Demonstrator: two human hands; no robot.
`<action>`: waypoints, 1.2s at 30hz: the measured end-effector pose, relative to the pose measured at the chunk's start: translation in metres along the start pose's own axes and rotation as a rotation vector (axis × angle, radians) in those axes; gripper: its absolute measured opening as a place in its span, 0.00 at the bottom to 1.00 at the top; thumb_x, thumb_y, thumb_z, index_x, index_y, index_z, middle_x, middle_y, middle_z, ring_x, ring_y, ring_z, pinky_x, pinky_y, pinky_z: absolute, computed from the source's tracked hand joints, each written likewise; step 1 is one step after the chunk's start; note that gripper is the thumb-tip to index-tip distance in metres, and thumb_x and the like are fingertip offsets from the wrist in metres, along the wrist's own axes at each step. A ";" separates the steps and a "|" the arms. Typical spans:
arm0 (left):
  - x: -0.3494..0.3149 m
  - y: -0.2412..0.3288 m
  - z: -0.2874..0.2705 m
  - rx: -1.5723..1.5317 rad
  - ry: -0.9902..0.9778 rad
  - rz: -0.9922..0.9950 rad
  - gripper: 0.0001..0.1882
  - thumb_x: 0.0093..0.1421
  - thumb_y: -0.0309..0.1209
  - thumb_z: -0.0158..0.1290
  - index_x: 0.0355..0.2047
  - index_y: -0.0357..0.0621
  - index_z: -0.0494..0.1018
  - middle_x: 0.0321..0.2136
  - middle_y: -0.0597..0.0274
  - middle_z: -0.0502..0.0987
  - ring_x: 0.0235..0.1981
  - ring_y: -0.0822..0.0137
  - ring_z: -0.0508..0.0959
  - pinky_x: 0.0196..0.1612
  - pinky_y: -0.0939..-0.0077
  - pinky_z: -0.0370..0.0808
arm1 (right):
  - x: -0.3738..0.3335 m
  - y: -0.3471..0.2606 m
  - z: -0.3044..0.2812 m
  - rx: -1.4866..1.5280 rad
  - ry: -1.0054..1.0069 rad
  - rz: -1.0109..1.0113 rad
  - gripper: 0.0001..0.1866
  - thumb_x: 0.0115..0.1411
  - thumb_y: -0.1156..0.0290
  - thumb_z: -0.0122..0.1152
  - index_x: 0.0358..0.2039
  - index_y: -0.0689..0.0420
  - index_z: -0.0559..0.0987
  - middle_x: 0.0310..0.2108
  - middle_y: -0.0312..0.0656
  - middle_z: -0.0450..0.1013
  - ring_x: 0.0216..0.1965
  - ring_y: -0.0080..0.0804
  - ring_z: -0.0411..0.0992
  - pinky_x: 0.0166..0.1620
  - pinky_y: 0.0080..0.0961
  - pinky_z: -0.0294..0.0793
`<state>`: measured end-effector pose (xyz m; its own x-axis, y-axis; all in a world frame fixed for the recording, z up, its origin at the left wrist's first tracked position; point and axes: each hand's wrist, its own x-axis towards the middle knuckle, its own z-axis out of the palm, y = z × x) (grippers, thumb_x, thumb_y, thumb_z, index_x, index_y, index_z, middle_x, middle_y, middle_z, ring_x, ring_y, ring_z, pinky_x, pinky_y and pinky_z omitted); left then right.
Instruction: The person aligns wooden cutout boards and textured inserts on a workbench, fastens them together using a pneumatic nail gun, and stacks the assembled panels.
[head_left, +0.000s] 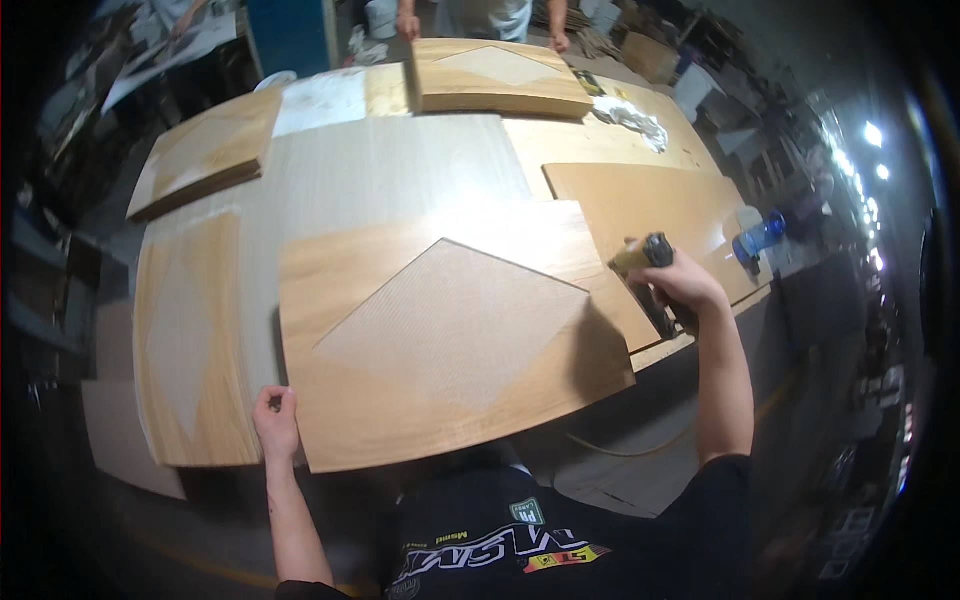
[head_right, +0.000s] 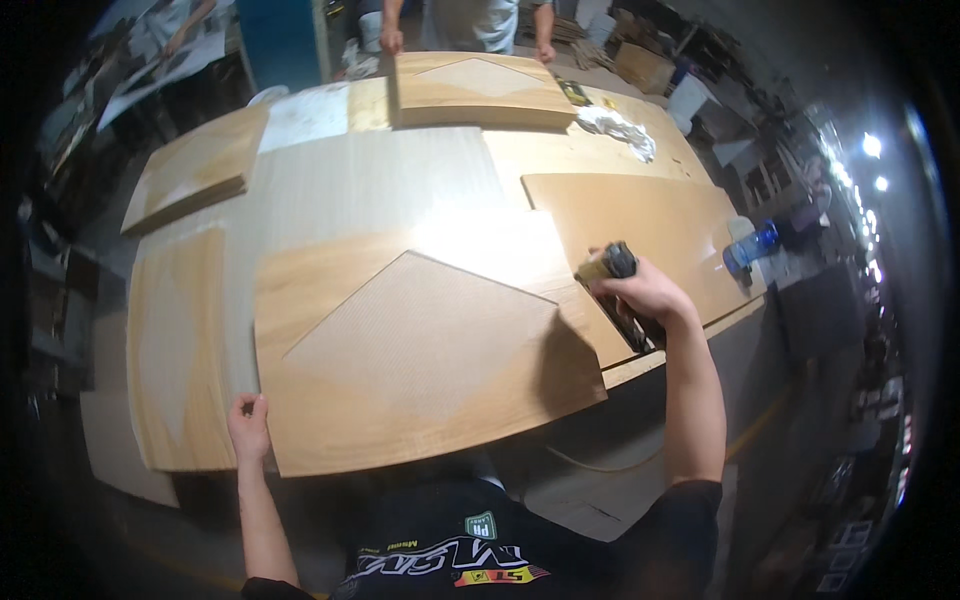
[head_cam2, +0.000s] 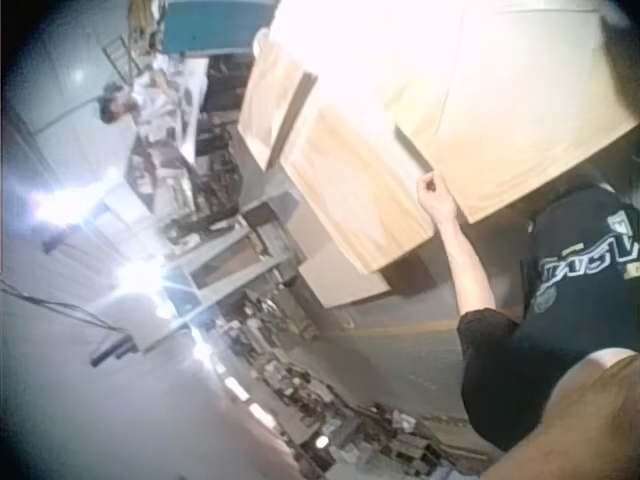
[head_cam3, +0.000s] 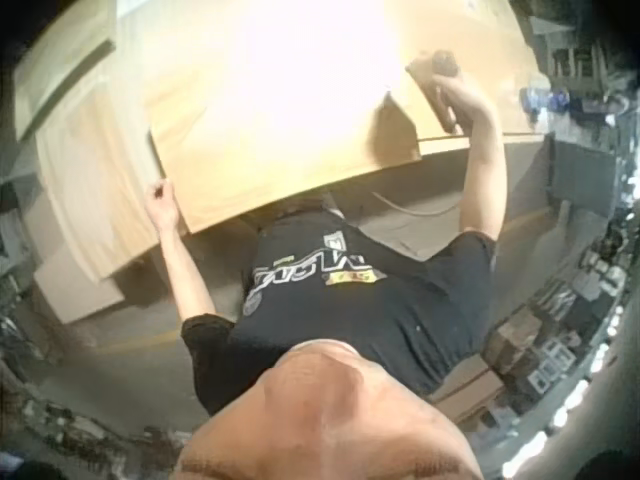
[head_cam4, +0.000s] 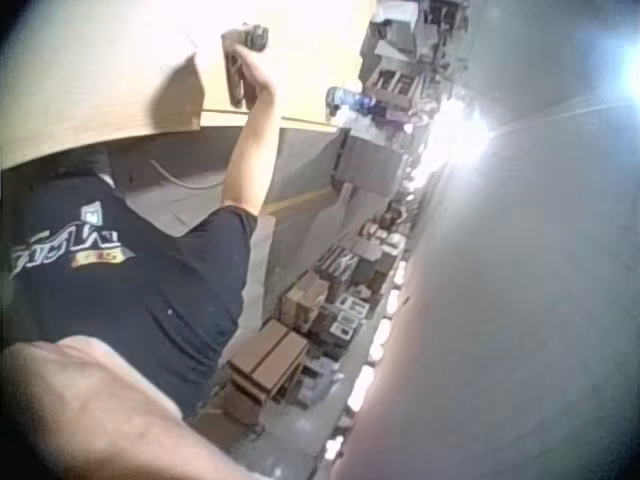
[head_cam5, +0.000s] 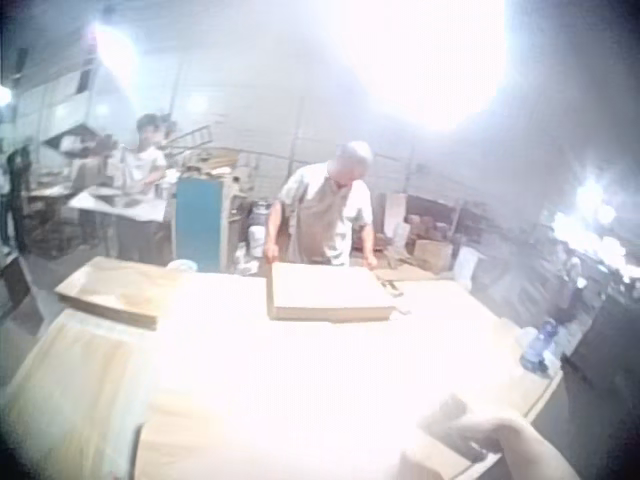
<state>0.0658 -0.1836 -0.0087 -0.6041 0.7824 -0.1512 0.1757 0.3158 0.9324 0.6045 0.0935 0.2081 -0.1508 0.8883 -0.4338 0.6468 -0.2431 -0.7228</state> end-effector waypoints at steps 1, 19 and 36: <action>0.021 -0.007 0.002 -0.016 0.040 -0.004 0.07 0.66 0.28 0.57 0.33 0.38 0.74 0.27 0.71 0.73 0.30 0.79 0.70 0.35 0.81 0.69 | 0.018 0.001 -0.012 -0.013 -0.009 -0.018 0.32 0.54 0.69 0.67 0.61 0.55 0.74 0.31 0.36 0.78 0.20 0.21 0.69 0.24 0.20 0.70; 0.092 0.020 0.047 0.061 0.323 -0.025 0.08 0.68 0.33 0.57 0.34 0.42 0.74 0.29 0.72 0.71 0.32 0.76 0.67 0.38 0.77 0.66 | 0.203 0.022 -0.056 -0.003 -0.190 0.015 0.30 0.57 0.66 0.61 0.62 0.53 0.72 0.38 0.38 0.80 0.34 0.21 0.73 0.32 0.20 0.72; 0.092 0.002 0.036 -0.002 0.286 -0.116 0.10 0.68 0.33 0.55 0.41 0.37 0.74 0.35 0.64 0.76 0.39 0.72 0.73 0.46 0.75 0.70 | 0.131 -0.088 -0.056 -0.286 -0.146 -0.217 0.35 0.55 0.64 0.71 0.64 0.48 0.71 0.31 0.36 0.75 0.25 0.23 0.71 0.30 0.24 0.74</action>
<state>0.0389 -0.0921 -0.0330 -0.8141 0.5586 -0.1587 0.0911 0.3927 0.9151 0.5699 0.2529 0.2450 -0.3984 0.8374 -0.3742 0.7676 0.0810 -0.6358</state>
